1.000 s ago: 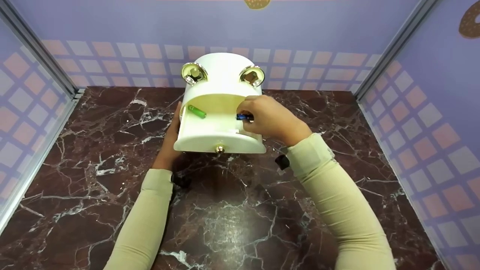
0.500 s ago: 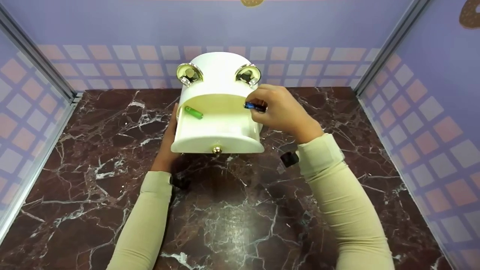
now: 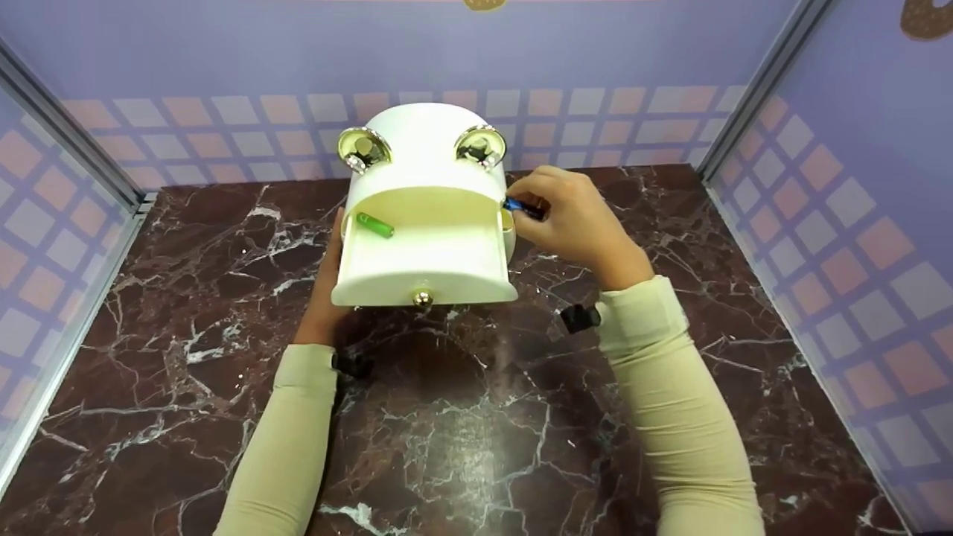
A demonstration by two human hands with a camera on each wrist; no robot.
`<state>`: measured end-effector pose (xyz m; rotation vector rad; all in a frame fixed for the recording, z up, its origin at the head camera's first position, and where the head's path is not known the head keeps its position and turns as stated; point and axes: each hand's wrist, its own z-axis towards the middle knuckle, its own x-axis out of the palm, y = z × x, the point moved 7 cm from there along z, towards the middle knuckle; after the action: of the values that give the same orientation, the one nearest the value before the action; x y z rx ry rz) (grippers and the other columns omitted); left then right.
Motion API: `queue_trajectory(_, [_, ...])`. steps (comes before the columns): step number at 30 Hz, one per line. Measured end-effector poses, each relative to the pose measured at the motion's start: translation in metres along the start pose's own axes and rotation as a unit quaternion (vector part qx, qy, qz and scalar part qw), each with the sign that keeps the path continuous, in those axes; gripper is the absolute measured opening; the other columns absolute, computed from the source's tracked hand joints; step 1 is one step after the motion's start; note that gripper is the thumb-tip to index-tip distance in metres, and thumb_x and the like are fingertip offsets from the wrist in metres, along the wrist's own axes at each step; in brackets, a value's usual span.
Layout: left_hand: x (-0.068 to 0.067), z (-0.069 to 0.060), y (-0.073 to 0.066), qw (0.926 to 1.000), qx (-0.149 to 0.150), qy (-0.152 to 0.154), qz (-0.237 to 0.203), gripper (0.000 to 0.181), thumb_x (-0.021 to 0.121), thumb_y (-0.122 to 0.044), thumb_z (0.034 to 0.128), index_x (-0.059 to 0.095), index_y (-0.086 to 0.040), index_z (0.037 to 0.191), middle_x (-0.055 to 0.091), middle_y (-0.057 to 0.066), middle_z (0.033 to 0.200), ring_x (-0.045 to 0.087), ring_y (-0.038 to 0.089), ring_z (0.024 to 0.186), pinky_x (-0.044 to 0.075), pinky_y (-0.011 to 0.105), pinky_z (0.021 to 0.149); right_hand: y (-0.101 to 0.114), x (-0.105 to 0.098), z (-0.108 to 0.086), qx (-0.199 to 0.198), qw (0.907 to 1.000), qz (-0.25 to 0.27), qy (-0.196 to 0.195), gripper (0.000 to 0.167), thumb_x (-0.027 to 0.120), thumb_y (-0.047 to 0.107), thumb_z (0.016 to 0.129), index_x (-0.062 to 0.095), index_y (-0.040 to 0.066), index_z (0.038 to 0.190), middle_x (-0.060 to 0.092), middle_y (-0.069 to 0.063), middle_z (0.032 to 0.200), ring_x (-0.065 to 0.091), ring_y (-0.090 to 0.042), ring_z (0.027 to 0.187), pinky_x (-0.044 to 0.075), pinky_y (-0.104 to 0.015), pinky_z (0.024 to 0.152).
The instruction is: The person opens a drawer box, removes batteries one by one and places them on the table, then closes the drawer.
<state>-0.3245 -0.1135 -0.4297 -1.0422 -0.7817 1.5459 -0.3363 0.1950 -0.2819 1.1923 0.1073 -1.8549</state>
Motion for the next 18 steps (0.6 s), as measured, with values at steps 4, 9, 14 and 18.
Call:
queue_trajectory(4, [0.0,0.0,0.001,0.9999,-0.008,-0.002,0.013,0.078,0.063,-0.017,0.0943,0.016,-0.008,0.155,0.02,0.013,0.162,0.023,0.027,0.148,0.027,0.042,0.12,-0.009,0.001,-0.004,0.012,0.9999,0.004,-0.011,0.023,0.069,0.005,0.08,0.076,0.012,0.101,0.068,-0.001,0.086,0.054,-0.006,0.077,0.046,-0.015,0.067])
queue_trajectory(9, [-0.001,0.002,-0.001,0.9999,-0.005,-0.003,0.012,0.078,0.063,-0.015,0.0939,0.016,-0.008,0.155,0.02,0.013,0.162,0.022,0.027,0.149,0.025,0.04,0.121,-0.02,0.002,-0.009,0.037,0.9989,0.013,-0.027,0.021,0.069,0.007,0.083,0.076,0.012,0.103,0.069,-0.002,0.09,0.054,-0.006,0.076,0.046,-0.011,0.068])
queue_trajectory(14, [0.0,0.003,-0.002,0.9999,0.007,0.002,0.009,0.077,0.062,-0.014,0.0943,0.015,-0.004,0.155,0.019,0.017,0.161,0.021,0.029,0.149,0.024,0.04,0.121,-0.027,0.002,-0.016,0.06,0.9971,0.003,-0.047,0.02,0.069,0.006,0.084,0.075,0.009,0.103,0.07,-0.004,0.091,0.055,-0.007,0.075,0.046,-0.008,0.067])
queue_trajectory(18, [0.0,0.002,-0.003,0.9996,0.011,-0.001,0.025,0.077,0.063,-0.015,0.0939,0.017,-0.003,0.154,0.02,0.019,0.16,0.021,0.031,0.149,0.022,0.043,0.122,-0.031,0.004,-0.023,0.078,0.9949,-0.025,-0.06,0.019,0.068,0.008,0.085,0.075,0.006,0.103,0.07,-0.006,0.092,0.055,-0.008,0.074,0.045,-0.009,0.065])
